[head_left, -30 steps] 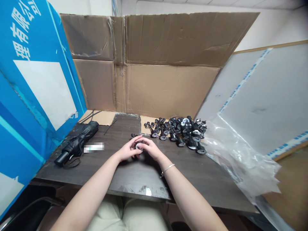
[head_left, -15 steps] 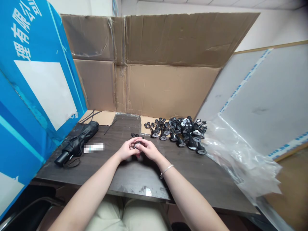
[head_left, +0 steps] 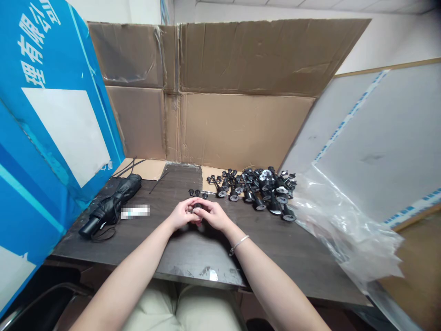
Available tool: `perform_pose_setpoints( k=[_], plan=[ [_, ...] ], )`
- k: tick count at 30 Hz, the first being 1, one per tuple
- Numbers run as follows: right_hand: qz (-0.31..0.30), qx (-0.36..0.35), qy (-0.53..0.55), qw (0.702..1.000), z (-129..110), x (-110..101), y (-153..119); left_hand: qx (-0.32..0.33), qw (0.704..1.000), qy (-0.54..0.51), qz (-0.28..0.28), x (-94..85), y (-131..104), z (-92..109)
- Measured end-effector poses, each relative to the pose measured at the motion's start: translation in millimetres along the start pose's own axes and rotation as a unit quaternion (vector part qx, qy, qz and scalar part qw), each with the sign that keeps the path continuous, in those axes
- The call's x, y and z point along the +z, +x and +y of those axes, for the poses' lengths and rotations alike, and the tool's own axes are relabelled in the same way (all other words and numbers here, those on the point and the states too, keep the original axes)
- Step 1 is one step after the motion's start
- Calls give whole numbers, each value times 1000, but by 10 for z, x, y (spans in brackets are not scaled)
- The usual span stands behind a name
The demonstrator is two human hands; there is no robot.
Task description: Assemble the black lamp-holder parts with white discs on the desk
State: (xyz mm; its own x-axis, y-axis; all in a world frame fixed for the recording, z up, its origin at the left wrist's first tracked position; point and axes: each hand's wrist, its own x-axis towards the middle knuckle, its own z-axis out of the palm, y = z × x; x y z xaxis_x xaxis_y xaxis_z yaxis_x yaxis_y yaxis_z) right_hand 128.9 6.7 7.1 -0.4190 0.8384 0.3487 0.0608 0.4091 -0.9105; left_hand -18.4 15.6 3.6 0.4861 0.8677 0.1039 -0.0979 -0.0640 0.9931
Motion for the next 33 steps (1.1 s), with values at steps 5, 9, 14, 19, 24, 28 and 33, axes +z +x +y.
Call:
perform_pose_setpoints(
  k=[5,9,14,19,24,28,33],
  plan=[
    [55,50,128,989,80,30,49,29,999,4,19,-7,20,-31],
    [94,76,214,969,142,12,78,46,997,11,53,-15,40,-40],
    [82,108,252,958,128,-30,72,55,995,29,79,8,51,-36],
    [77,122,259,955,83,-44,75,78,990,56,107,14,49,-34],
    [78,135,246,957,76,-34,86,97,986,85,108,-1,51,-55],
    [90,135,206,965,109,-40,98,117,978,121,125,-14,52,-80],
    [118,123,170,971,156,-72,103,106,975,127,148,-6,52,-103]
  ],
)
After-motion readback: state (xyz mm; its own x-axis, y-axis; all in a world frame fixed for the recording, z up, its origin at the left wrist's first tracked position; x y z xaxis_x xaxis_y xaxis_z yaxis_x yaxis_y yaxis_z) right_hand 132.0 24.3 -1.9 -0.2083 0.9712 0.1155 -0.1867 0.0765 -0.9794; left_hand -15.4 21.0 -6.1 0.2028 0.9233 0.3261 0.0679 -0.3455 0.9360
